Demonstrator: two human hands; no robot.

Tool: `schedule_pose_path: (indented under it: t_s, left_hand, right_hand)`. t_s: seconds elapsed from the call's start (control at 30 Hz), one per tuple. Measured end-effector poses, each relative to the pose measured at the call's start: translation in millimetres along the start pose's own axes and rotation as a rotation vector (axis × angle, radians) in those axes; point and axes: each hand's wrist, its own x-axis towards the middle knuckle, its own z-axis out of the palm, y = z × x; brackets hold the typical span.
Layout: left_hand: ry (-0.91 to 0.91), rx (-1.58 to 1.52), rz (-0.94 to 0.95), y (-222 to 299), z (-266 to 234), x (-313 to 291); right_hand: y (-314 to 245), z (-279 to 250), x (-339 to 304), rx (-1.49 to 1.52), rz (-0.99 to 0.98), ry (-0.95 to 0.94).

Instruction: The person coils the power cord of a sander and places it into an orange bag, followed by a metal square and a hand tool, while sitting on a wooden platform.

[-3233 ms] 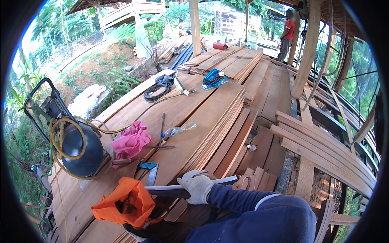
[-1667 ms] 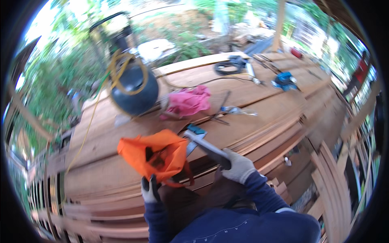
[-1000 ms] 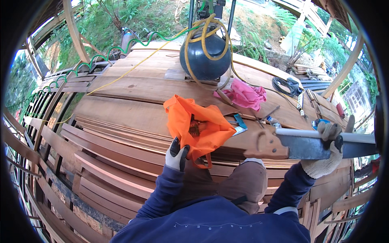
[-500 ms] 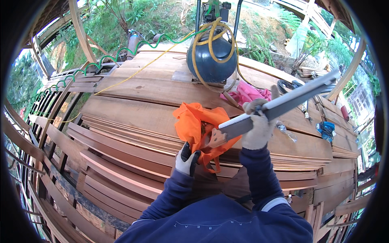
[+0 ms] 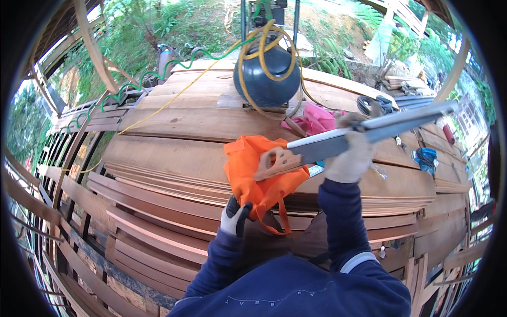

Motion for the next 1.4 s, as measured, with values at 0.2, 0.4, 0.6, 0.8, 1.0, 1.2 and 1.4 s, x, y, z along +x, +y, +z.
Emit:
schedule_pose_path:
  t_s: [0.2,0.4,0.6,0.8,1.0,1.2,1.4]
  left_hand:
    - [0.103,0.449,0.123,-4,-26,-9]
    - [0.121,-0.293,0.07,12,-50,49]
    - [0.107,-0.349,0.197,-12,-152,151]
    - [-0.046,-0.262,0.26,87,-58,177]
    - [-0.141,-0.05,0.214,110,-47,141]
    - [-0.04,-0.289,0.136,49,-56,69]
    - [-0.103,1.152,0.504,-50,-72,1]
  right_hand:
    - [-82,-44,51,0.154,-0.17,0.075]
    - [-71,-146,86,-0.948,-0.122,-0.462]
    - [-2,-210,71,-1.629,0.135,-1.242]
    - [44,-249,66,-1.882,0.291,-1.455]
    - [65,-269,68,-1.787,0.206,-1.312]
    - [53,-300,22,-1.868,-0.05,-0.845]
    - [41,-331,5,-1.79,-0.157,-0.442]
